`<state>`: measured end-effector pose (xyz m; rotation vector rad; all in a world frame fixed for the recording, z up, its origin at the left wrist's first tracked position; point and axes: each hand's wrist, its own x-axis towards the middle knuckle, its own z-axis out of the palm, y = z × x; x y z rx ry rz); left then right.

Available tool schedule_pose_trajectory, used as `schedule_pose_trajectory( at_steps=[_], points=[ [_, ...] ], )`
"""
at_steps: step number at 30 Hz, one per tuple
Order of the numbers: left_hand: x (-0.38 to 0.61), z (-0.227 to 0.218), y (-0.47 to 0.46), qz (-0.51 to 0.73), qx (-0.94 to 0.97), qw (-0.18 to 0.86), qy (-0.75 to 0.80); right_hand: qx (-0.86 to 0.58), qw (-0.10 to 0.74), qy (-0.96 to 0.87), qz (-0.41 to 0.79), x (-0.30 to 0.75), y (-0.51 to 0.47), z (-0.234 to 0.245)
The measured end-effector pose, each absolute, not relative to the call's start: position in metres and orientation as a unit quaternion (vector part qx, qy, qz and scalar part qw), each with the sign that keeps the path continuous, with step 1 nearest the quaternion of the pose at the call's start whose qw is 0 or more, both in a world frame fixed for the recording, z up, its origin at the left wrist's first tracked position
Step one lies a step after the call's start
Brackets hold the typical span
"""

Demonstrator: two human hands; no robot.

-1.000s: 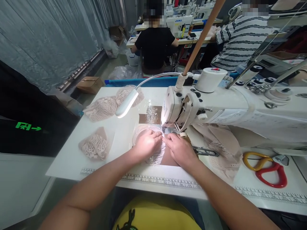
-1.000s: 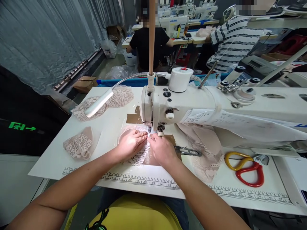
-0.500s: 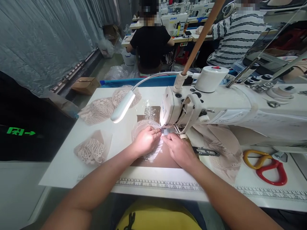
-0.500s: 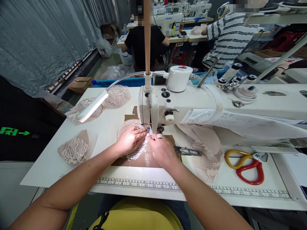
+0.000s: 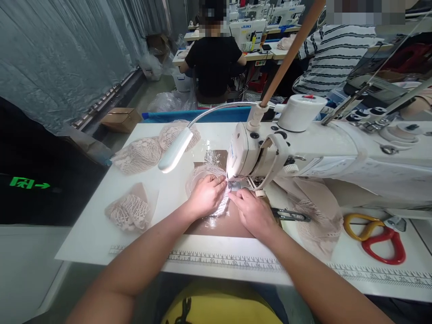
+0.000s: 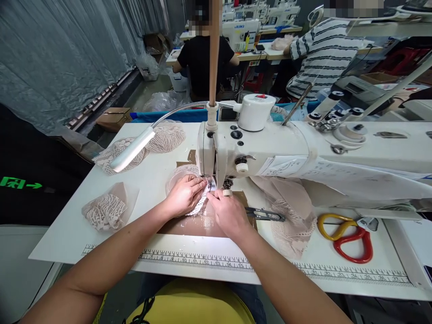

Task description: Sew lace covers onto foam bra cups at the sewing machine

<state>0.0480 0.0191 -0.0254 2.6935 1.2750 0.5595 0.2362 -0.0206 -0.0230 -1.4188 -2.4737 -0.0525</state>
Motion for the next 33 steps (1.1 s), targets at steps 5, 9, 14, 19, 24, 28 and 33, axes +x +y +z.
schedule_pose_trajectory(
  at_steps=[5,9,14,19,24,28,33],
  points=[
    [0.046,-0.018,0.012,0.131,0.881,0.040,0.452,-0.504,0.162,-0.848,-0.021,0.236,-0.019,-0.030],
    [0.046,-0.017,0.009,0.107,0.864,0.032,0.490,-0.496,0.184,-0.848,-0.026,0.237,-0.019,-0.035],
    [0.032,0.004,-0.013,0.082,0.804,0.069,0.585,-0.478,0.206,-0.853,-0.021,0.241,-0.016,-0.038],
    [-0.025,0.029,-0.056,0.118,0.798,0.042,0.589,-0.480,0.192,-0.856,0.000,0.241,-0.017,-0.033],
    [-0.119,0.015,-0.067,0.136,0.604,-0.010,0.785,-0.488,0.185,-0.852,0.028,0.240,-0.017,-0.032],
    [-0.149,0.002,-0.084,0.154,0.606,0.031,0.780,-0.488,0.242,-0.833,0.102,0.243,-0.019,-0.027],
    [-0.102,0.022,-0.118,0.271,0.677,0.129,0.672,-0.458,0.295,-0.772,0.327,0.235,-0.046,0.009]
  ],
)
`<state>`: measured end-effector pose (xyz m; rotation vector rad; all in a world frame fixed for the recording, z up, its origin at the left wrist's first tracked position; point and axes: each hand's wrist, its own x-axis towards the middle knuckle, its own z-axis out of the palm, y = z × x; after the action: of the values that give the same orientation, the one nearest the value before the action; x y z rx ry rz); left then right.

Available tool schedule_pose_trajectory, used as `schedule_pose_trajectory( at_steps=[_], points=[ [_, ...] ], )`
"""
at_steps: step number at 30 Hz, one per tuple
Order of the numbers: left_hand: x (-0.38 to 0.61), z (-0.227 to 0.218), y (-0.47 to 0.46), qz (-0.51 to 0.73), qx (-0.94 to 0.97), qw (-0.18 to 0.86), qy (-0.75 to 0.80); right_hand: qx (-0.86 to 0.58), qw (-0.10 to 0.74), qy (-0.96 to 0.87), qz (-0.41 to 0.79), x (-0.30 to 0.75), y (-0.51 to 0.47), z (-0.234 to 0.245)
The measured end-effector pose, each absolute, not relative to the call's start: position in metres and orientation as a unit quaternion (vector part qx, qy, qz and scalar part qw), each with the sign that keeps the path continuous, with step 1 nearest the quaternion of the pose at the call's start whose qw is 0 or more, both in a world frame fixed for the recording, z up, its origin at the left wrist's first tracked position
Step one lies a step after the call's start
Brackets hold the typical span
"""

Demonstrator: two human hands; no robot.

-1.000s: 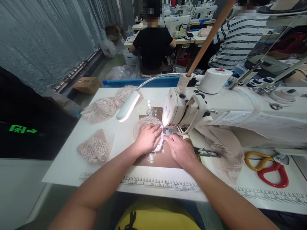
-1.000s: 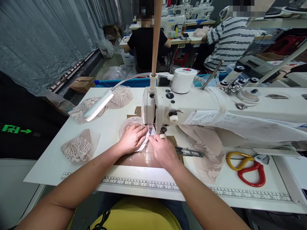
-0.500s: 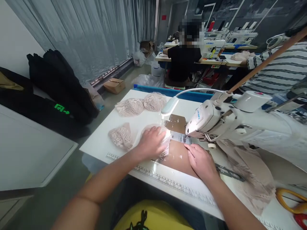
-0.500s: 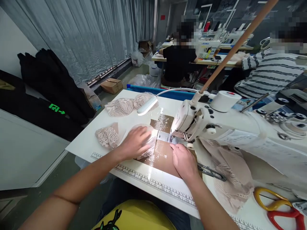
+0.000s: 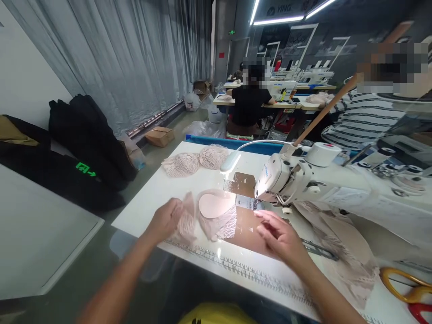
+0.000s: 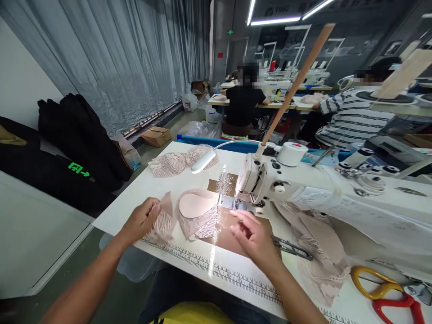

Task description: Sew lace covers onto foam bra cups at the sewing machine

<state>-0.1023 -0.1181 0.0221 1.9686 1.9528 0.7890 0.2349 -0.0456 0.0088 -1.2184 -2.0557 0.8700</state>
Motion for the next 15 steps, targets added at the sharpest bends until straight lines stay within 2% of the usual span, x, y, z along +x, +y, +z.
schedule_pose_trajectory(
  at_steps=[3,6,11,15],
  points=[
    [-0.055,0.042,-0.126,0.305,0.774,0.141,0.537,-0.357,0.316,-0.739,0.476,0.215,-0.072,0.031],
    [-0.017,0.054,-0.122,0.333,0.827,0.169,0.420,-0.297,0.343,-0.680,0.576,0.194,-0.090,0.040],
    [0.009,0.050,-0.110,0.333,0.820,0.246,0.396,-0.307,0.404,-0.504,0.699,0.202,-0.094,0.034],
    [0.012,0.040,-0.105,0.248,0.855,0.281,0.358,-0.333,0.441,-0.394,0.735,0.227,-0.100,0.024]
  ],
)
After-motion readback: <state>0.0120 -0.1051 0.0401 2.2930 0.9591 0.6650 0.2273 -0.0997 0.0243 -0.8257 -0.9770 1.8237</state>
